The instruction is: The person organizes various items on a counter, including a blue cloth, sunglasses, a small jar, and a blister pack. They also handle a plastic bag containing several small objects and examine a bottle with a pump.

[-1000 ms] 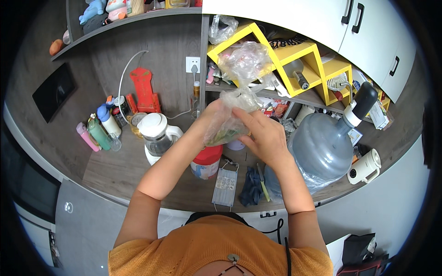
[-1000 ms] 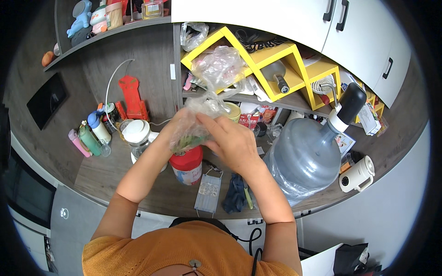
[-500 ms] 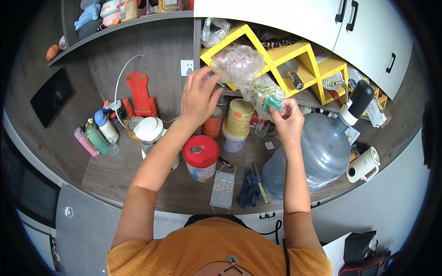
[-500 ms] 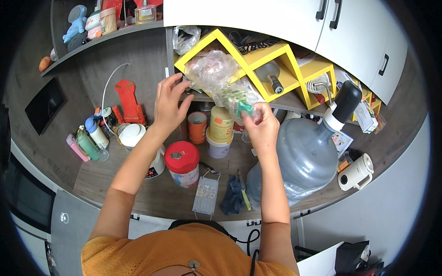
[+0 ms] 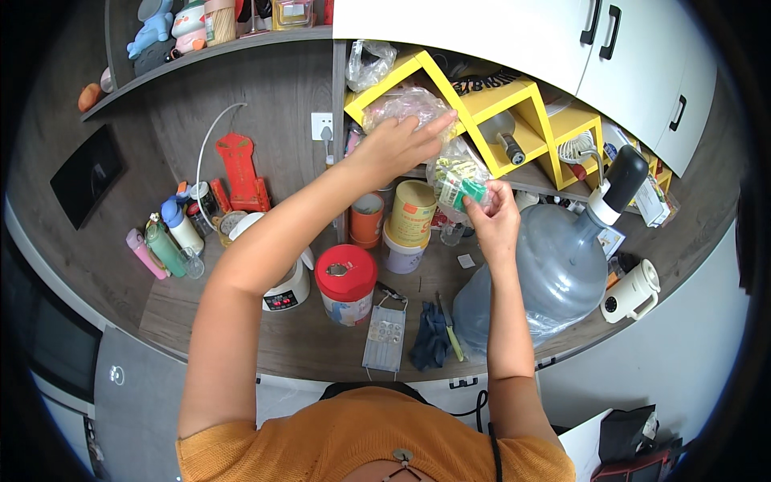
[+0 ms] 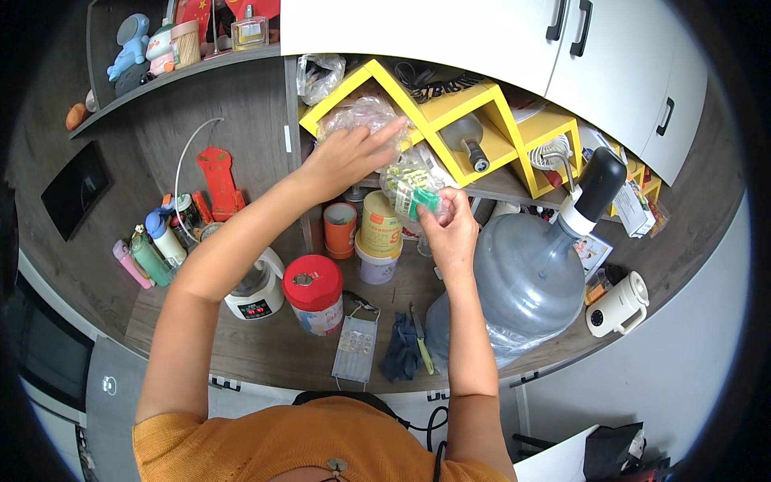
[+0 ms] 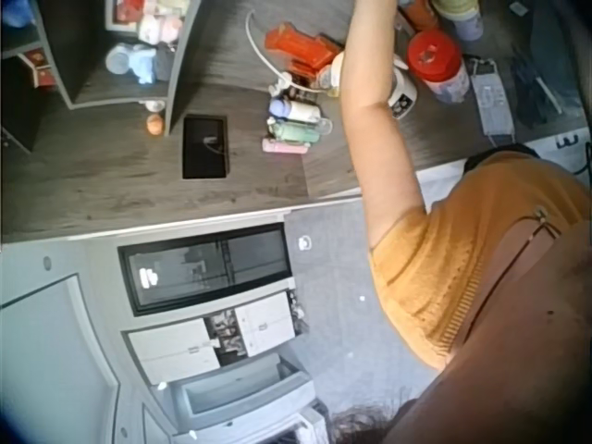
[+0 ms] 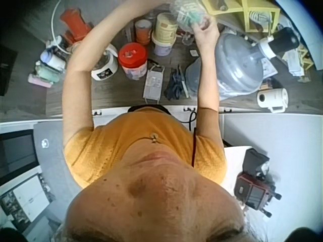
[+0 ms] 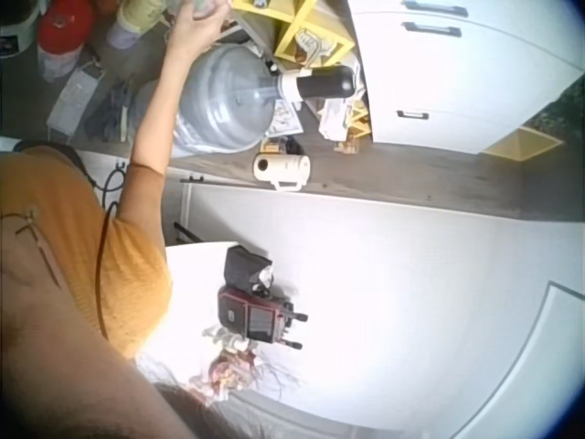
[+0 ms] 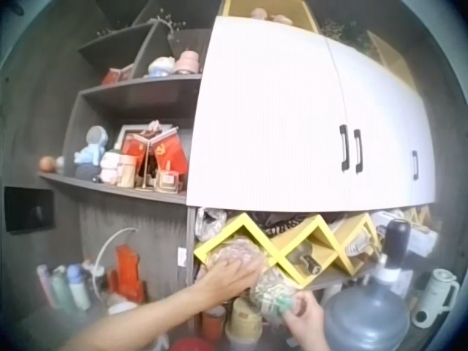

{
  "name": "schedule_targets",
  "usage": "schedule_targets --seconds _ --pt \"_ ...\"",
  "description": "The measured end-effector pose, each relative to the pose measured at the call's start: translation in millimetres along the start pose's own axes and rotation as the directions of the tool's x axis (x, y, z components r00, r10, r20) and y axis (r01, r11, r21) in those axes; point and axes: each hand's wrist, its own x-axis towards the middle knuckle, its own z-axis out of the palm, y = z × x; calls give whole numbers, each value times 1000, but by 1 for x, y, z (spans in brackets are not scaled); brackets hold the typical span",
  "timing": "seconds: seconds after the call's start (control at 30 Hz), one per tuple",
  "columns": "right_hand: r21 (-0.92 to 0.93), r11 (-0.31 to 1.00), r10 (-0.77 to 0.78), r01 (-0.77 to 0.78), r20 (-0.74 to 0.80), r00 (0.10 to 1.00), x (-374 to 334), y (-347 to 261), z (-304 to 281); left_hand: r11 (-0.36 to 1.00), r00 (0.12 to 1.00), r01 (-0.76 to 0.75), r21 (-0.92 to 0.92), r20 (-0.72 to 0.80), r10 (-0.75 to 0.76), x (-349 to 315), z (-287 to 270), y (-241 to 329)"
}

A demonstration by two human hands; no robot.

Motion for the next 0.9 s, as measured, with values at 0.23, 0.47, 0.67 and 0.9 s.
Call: schedule_targets --seconds 0.23,0.47,0.67,0.9 --pt "48 999 19 -19 3 1000 -1 5 -1 995 995 95 -41 -35 -96 6 7 -11" --pt "206 970 131 -126 -10 991 -2 -19 3 881 873 433 -189 -156 -463 8 -15 -23" --pt "45 939 -329 341 -173 929 7 -19 18 902 885 430 -42 -179 -430 16 -11 -33" --pt "60 877 -456 476 -203 867 33 -37 51 948 932 314 -51 -176 -318 19 -1 -28"
